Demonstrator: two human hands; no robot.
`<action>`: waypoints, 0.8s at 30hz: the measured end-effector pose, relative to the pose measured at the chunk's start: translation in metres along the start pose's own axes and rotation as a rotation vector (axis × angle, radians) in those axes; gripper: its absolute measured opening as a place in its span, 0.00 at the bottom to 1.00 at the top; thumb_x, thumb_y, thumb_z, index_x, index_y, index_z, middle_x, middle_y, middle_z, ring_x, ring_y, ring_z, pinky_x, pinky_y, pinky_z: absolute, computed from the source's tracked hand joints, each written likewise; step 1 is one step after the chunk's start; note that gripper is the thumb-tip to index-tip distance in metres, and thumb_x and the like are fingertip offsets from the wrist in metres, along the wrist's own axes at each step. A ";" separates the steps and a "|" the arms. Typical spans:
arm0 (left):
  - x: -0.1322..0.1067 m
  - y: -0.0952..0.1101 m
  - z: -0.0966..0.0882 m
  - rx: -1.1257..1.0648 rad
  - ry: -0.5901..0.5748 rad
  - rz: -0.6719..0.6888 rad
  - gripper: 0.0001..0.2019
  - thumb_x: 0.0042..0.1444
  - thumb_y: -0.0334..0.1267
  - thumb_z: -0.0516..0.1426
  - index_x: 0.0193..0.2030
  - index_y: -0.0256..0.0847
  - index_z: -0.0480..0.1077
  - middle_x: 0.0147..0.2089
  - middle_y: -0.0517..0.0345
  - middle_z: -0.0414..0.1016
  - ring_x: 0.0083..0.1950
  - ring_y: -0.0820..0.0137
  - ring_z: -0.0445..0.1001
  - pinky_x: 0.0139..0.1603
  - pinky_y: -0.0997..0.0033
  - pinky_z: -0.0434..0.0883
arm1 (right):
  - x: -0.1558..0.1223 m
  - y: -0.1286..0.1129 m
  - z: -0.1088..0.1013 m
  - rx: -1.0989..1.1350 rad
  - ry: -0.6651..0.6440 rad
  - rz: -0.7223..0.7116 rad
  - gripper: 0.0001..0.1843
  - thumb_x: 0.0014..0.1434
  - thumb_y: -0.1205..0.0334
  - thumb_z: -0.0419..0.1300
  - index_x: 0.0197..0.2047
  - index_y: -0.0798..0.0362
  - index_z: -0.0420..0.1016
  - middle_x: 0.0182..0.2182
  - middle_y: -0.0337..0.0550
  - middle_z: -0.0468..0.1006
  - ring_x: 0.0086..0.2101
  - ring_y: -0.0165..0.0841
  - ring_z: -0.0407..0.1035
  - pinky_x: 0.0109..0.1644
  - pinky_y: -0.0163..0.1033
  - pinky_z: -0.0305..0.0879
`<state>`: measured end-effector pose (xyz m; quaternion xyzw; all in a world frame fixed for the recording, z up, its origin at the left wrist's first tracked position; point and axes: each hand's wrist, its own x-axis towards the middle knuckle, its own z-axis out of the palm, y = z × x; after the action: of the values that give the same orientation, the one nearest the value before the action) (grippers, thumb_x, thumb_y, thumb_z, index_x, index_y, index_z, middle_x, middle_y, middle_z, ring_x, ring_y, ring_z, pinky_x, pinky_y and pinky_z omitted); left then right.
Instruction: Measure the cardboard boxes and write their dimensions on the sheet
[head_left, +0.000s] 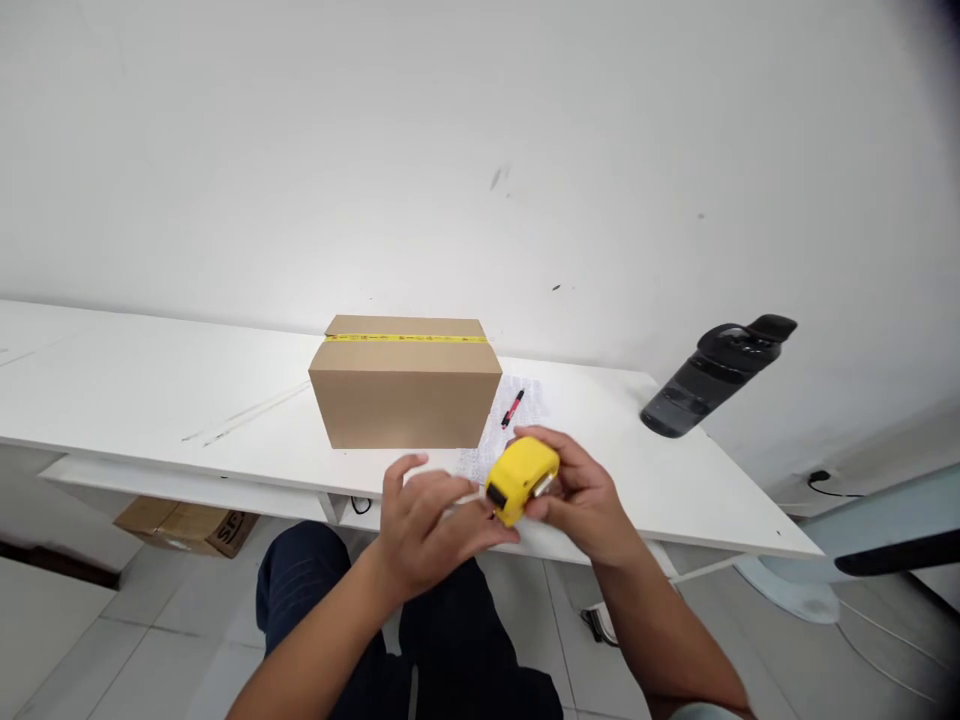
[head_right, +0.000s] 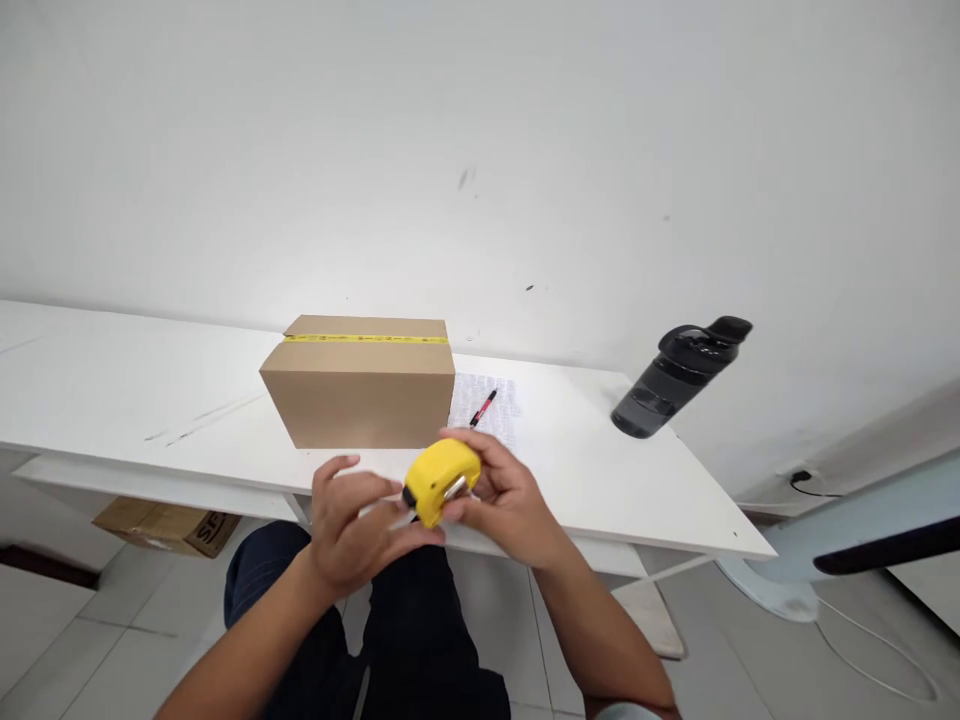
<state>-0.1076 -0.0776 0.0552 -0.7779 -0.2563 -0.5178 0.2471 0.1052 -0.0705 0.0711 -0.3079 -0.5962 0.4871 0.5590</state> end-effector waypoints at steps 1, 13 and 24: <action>0.007 -0.005 0.007 -0.001 -0.033 -0.049 0.21 0.56 0.60 0.65 0.49 0.52 0.71 0.43 0.59 0.83 0.43 0.65 0.80 0.63 0.49 0.69 | 0.004 0.002 -0.004 0.022 0.076 -0.021 0.33 0.43 0.53 0.80 0.54 0.38 0.80 0.39 0.41 0.81 0.35 0.37 0.76 0.36 0.40 0.77; 0.102 -0.047 0.073 0.232 -0.614 -0.418 0.16 0.63 0.45 0.58 0.48 0.33 0.75 0.52 0.33 0.77 0.57 0.42 0.73 0.66 0.32 0.60 | 0.041 0.012 -0.052 0.209 0.740 -0.173 0.24 0.45 0.49 0.79 0.41 0.49 0.77 0.34 0.34 0.74 0.25 0.22 0.62 0.26 0.29 0.63; 0.045 -0.044 -0.092 0.134 -0.493 -0.234 0.23 0.66 0.40 0.56 0.66 0.40 0.62 0.62 0.44 0.75 0.65 0.56 0.72 0.68 0.48 0.65 | 0.010 -0.002 -0.033 0.195 0.171 -0.010 0.25 0.52 0.55 0.77 0.47 0.47 0.71 0.35 0.39 0.82 0.24 0.29 0.75 0.27 0.37 0.76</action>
<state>-0.1840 -0.0978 0.1341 -0.8274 -0.4305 -0.3198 0.1664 0.1356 -0.0546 0.0730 -0.2894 -0.4976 0.5119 0.6376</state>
